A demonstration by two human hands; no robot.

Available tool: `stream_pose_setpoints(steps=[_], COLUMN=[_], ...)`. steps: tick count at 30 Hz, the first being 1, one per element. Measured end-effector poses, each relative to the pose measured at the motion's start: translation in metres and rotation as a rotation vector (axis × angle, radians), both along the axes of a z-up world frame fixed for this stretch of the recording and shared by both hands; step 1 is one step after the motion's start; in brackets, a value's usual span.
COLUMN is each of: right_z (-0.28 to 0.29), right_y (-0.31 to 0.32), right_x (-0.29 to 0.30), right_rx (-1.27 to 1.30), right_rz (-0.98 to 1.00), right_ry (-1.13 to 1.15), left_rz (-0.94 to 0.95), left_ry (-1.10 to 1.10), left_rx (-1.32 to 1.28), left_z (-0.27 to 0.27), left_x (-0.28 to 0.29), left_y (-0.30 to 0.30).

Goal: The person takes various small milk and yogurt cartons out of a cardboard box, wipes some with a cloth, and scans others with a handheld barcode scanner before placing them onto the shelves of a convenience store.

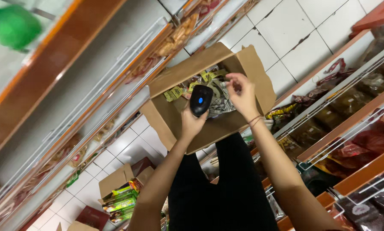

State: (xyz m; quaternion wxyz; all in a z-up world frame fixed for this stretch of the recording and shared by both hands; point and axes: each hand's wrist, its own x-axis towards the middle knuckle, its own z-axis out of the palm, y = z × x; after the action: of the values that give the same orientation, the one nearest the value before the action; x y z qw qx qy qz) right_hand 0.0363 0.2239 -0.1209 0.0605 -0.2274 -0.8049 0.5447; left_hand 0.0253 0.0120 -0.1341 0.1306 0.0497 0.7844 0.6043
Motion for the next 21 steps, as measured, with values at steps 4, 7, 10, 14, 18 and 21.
stream_pose_setpoints(steps=[4, 7, 10, 14, 18, 21], right_z=[-0.087, -0.140, -0.177, -0.229, -0.280, -0.305], right_y=[-0.012, -0.034, -0.051, -0.077, -0.095, -0.104], right_x=[-0.006, -0.019, -0.035, -0.053, -0.056, -0.050], right_rx=[0.081, 0.086, 0.300, 0.653, 0.983, 1.212], right_rz=[0.172, 0.302, 0.502, 0.870, 1.215, 0.970], right_ry=[0.020, -0.041, -0.094, -0.046, 0.066, 0.161], left_rz=[0.194, 0.415, 0.582, 0.773, 0.799, 0.810], left_ry=[-0.199, -0.321, -0.261, -0.325, -0.385, -0.389], left_rx=[-0.212, -0.312, -0.189, -0.093, -0.052, -0.057], left_z=[-0.101, -0.165, -0.207, -0.247, -0.262, -0.262], left_x=[0.017, 0.030, 0.036, 0.035, 0.029, 0.020], left_y=[0.004, 0.006, 0.007, 0.004, -0.001, -0.005])
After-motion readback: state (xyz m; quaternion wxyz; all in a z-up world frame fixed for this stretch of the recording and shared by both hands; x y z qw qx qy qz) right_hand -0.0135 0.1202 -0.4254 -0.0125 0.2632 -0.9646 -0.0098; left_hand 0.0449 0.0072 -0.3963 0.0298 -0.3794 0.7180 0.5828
